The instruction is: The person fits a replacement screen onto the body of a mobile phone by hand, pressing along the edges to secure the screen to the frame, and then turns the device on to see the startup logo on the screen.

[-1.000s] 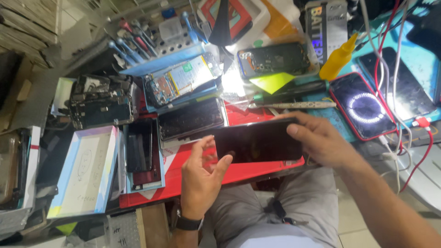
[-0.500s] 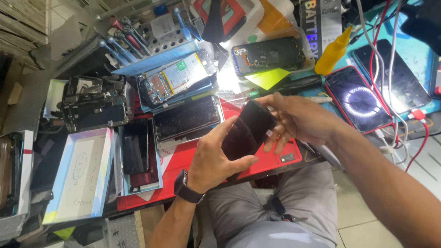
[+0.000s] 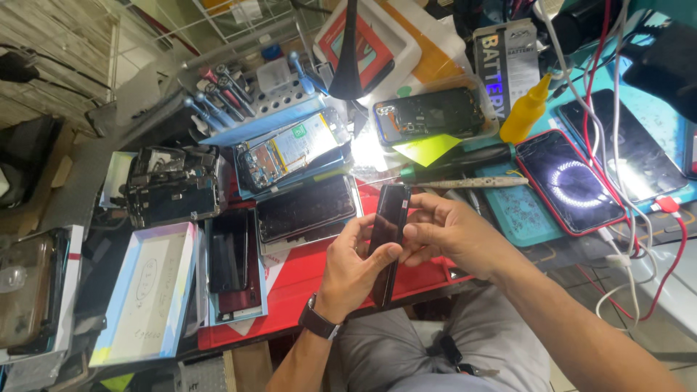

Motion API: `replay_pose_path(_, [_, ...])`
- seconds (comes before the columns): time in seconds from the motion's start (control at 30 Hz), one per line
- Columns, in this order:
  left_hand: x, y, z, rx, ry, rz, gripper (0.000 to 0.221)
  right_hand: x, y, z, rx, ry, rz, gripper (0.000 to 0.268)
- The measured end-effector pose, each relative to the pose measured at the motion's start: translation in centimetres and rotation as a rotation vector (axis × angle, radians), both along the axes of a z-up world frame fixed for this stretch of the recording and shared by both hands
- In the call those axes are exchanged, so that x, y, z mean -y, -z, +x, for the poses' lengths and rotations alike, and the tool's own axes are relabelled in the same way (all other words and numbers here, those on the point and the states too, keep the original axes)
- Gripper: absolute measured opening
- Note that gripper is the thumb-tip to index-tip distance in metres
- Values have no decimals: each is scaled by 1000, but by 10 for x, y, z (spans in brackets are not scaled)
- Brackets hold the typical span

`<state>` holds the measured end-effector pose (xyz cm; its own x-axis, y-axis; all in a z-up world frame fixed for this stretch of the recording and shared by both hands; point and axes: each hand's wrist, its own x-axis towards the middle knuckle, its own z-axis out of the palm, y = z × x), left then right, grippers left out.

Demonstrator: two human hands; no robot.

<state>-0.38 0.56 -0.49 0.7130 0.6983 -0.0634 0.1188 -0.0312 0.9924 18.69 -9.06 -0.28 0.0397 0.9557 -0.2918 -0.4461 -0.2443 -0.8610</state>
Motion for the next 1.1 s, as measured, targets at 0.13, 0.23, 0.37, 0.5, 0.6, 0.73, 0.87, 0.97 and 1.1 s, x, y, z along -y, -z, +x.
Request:
replay_pose_path(0.13, [7, 11, -5, 30, -15, -77, 64, 1, 3, -2, 28, 4, -15, 57])
replay_pose_path(0.23, [4, 13, -3, 21, 0, -58, 58, 0, 6, -3, 7, 8, 15, 56])
replay_pose_path(0.37, [2, 20, -4, -29, -7, -153, 56, -4, 14, -7, 63, 32, 21, 51])
replay_pose_path(0.5, [1, 22, -4, -62, -37, -178, 60, -7, 17, -9, 25, 12, 44, 46])
replay_pose_path(0.6, [-2, 22, -5, -76, -31, -182, 63, -9, 18, -10, 32, 7, 50, 44])
replay_pose_path(0.73, [-3, 26, -4, -84, -26, -234, 65, -12, 19, -12, 68, 22, 18, 44])
replay_pose_path(0.87, [-5, 28, -2, -63, -24, -253, 65, -13, 20, -12, 87, 24, 17, 43])
replay_pose_path(0.97, [-5, 30, -2, -41, -23, -256, 65, -14, 22, -13, 111, 28, 8, 42])
replay_pose_path(1.1, [-6, 32, -3, -12, -28, -286, 65, -13, 21, -15, 121, 34, 34, 42])
